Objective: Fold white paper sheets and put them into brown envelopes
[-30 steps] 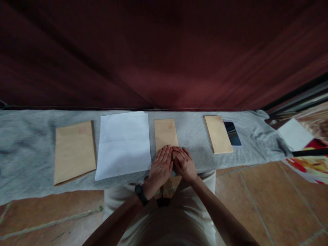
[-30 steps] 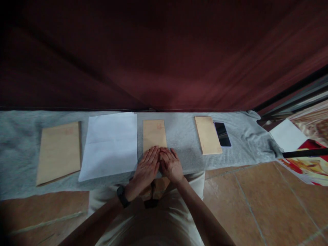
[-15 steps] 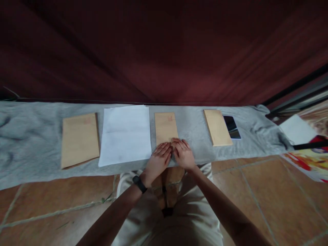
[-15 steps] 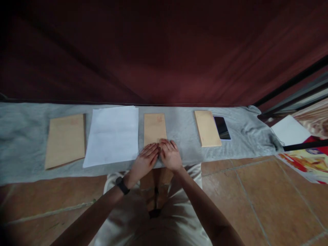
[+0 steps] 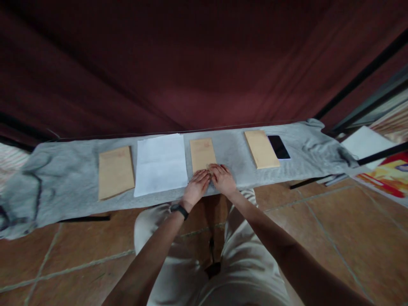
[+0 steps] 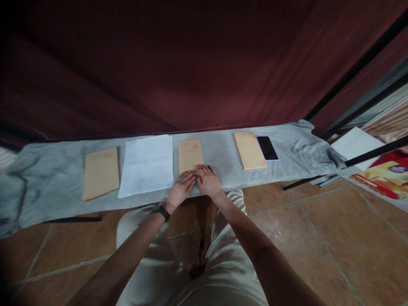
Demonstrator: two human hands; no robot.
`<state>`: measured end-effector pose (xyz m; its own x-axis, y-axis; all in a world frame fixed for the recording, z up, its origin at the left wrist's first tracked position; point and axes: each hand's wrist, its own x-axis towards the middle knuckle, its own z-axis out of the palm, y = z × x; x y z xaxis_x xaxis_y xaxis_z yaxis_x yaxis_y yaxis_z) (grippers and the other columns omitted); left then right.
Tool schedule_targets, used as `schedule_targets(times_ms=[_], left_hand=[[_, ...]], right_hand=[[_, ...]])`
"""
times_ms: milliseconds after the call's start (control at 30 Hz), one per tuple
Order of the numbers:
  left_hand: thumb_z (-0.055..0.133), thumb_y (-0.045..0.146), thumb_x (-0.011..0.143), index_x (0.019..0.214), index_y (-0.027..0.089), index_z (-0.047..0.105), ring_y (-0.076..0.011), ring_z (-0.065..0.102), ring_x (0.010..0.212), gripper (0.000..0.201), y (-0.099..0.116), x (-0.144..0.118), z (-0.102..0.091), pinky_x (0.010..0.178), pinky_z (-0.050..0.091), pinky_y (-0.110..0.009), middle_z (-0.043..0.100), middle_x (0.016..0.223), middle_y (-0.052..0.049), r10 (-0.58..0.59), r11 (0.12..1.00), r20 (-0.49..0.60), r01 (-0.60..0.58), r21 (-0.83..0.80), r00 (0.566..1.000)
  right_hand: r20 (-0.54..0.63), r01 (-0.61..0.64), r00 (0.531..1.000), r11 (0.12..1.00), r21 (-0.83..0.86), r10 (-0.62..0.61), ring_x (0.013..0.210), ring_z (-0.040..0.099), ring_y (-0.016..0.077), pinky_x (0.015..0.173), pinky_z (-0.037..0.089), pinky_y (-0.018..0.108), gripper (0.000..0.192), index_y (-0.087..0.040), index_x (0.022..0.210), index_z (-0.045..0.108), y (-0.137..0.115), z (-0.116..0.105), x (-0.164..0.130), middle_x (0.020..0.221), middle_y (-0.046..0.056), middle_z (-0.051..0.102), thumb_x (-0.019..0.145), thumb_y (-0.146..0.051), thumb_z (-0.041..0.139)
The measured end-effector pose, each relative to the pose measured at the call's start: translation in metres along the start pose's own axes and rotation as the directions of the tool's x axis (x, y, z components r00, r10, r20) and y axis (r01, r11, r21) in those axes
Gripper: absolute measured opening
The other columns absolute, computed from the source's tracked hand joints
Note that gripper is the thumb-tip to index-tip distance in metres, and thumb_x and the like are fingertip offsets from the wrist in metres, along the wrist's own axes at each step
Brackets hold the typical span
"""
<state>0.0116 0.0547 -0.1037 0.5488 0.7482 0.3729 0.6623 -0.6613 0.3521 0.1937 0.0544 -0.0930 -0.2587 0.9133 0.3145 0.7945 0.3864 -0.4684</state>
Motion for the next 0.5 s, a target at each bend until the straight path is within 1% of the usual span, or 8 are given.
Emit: schedule_targets(times_ms=[133,267,433,500], left_hand=[[0.042,0.024,0.105,0.124,0.012,0.068,-0.0217,0.059,0.132,0.035,-0.003,0.001,0.003,0.118,0.045,-0.048,0.069,0.132,-0.013,0.024,1.0,-0.012,-0.024,0.019,1.0],[0.045,0.02,0.103,0.122,0.015,0.069,-0.0206,0.061,0.129,0.031,-0.004,0.003,0.003,0.116,0.046,-0.048,0.069,0.132,-0.013,0.036,0.998,0.021,-0.037,0.055,0.999],[0.048,0.012,0.099,0.122,0.012,0.067,-0.0211,0.06,0.129,0.03,0.003,0.003,-0.001,0.117,0.044,-0.044,0.067,0.134,-0.015,0.064,0.986,0.065,-0.073,0.152,0.996],[0.049,0.008,0.097,0.122,0.012,0.067,-0.0217,0.061,0.129,0.031,0.008,0.004,-0.005,0.116,0.044,-0.042,0.067,0.134,-0.016,0.057,0.98,0.09,-0.073,0.185,0.994]], right_hand=[[-0.032,-0.004,0.999,1.0,-0.022,0.003,0.134,0.054,0.0232,0.121,0.035,0.043,0.04,-0.015,0.129,0.062,0.001,0.002,0.001,0.14,0.013,0.064,0.091,-0.012,0.05],[-0.036,-0.013,0.999,0.999,-0.047,0.012,0.137,0.052,0.023,0.12,0.037,0.042,0.044,-0.015,0.135,0.06,0.002,0.005,0.002,0.144,0.013,0.061,0.092,-0.013,0.05],[-0.034,-0.003,0.999,0.997,-0.083,0.001,0.136,0.053,0.022,0.12,0.036,0.041,0.043,-0.014,0.135,0.06,0.004,0.006,0.002,0.144,0.012,0.061,0.093,-0.015,0.05],[-0.032,-0.006,0.999,0.995,-0.095,0.003,0.136,0.053,0.0214,0.12,0.036,0.039,0.043,-0.014,0.135,0.06,0.004,0.006,0.003,0.144,0.012,0.061,0.093,-0.014,0.048]])
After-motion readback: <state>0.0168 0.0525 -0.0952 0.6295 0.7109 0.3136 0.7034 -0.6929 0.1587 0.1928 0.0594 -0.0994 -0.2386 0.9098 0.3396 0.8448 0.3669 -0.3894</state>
